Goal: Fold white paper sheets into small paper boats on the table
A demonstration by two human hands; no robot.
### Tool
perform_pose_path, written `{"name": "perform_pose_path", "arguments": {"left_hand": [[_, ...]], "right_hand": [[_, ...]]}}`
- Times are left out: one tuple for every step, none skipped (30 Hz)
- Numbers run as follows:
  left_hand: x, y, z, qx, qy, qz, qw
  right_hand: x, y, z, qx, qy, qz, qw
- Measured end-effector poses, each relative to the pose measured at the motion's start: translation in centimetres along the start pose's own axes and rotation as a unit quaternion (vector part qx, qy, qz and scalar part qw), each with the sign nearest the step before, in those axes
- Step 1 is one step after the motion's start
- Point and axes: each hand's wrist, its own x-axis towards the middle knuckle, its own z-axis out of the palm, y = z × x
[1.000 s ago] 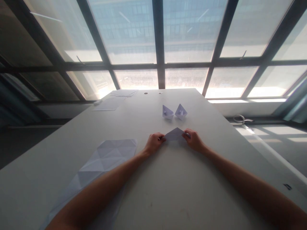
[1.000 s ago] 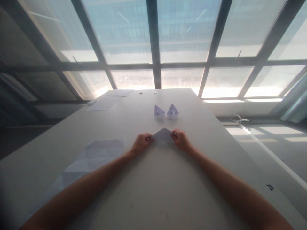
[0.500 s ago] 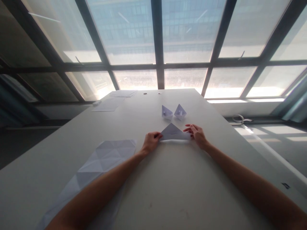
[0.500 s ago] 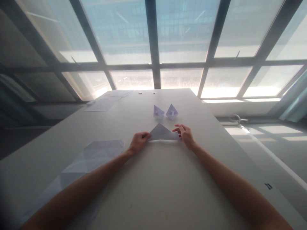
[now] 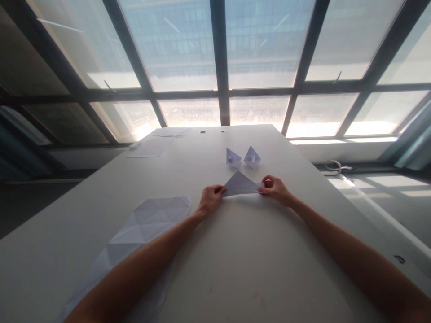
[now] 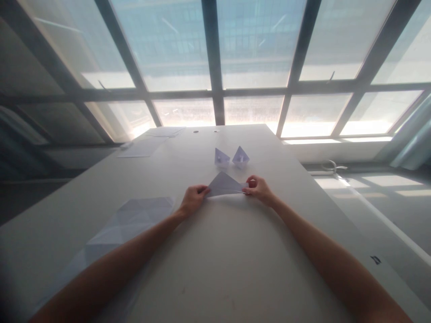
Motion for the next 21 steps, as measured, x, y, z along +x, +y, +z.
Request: {"name": "perform_pose_path", "arguments": {"left_hand": [[0.0, 0.0, 0.0, -0.001, 0.003, -0.002, 1.0], [0.0, 0.0, 0.0, -0.003, 0.007, -0.004, 1.0], [0.1, -0.1, 0.0, -0.004, 0.01, -0.007, 1.0], [0.1, -0.1, 0.1, -0.006, 0.014, -0.01, 1.0], [0.1, -0.1, 0.0, -0.009, 0.018, -0.013, 1.0], [0.1, -0.1, 0.0, -0.011, 0.021, -0.017, 1.0], [0.2, -0.1, 0.0, -0.015, 0.025, -0.021, 0.999], [0.2, -0.1, 0.0, -0.019, 0.029, -0.024, 0.999], [0.2, 0.0, -0.1, -0.022, 0.034, -0.028, 0.999], [0.2, 0.1, -0.1, -0.025, 0.037, -0.031, 0.998], [0.2, 0.2, -0.2, -0.028, 0.039, -0.034, 0.998], [0.1, 0.3, -0.2, -0.031, 0.04, -0.036, 0.998], [0.1, 0.4, -0.3, -0.034, 0.04, -0.038, 0.998], [0.1, 0.5, -0.3, -0.035, 0.04, -0.04, 0.998], [0.0, 0.6, -0.3, -0.036, 0.042, -0.041, 0.998], [0.0, 0.6, -0.3, -0.037, 0.045, -0.043, 0.997], [0.0, 0.7, -0.3, -0.04, 0.049, -0.045, 0.997], [0.0, 0.7, -0.3, -0.043, 0.052, -0.048, 0.997], [0.0, 0.7, -0.3, -0.047, 0.056, -0.051, 0.996], [0.0, 0.6, -0.3, -0.051, 0.059, -0.056, 0.995], [0.0, 0.6, -0.2, -0.055, 0.062, -0.061, 0.995]], "right_hand": [[0.0, 0.0, 0.2, -0.005, 0.017, -0.01, 1.0], [-0.1, 0.0, 0.3, -0.007, 0.031, -0.02, 0.999], [-0.1, -0.1, 0.4, -0.007, 0.039, -0.031, 0.999], [-0.1, -0.1, 0.5, -0.005, 0.043, -0.042, 0.998], [-0.2, -0.1, 0.6, -0.003, 0.043, -0.051, 0.998], [-0.2, -0.2, 0.6, -0.004, 0.039, -0.059, 0.997], [-0.3, -0.2, 0.7, -0.004, 0.033, -0.067, 0.997], [-0.3, -0.2, 0.8, -0.003, 0.026, -0.075, 0.997], [-0.4, -0.2, 0.9, 0.001, 0.019, -0.081, 0.997], [-0.4, -0.1, 1.0, 0.006, 0.016, -0.085, 0.996], [-0.3, 0.0, 1.2, 0.013, 0.021, -0.087, 0.996], [-0.3, 0.1, 1.3, 0.017, 0.035, -0.089, 0.995], [-0.2, 0.2, 1.5, 0.017, 0.053, -0.091, 0.994], [-0.2, 0.3, 1.6, 0.014, 0.07, -0.094, 0.993], [-0.2, 0.4, 1.6, 0.012, 0.084, -0.097, 0.992], [-0.2, 0.4, 1.7, 0.011, 0.094, -0.101, 0.99], [-0.3, 0.3, 1.7, 0.011, 0.096, -0.106, 0.99], [-0.4, 0.2, 1.7, 0.011, 0.092, -0.113, 0.989], [-0.6, 0.0, 1.7, 0.012, 0.082, -0.121, 0.989], [-0.8, -0.3, 1.6, 0.011, 0.068, -0.131, 0.989], [-1.0, -0.5, 1.7, 0.007, 0.051, -0.142, 0.989]]}}
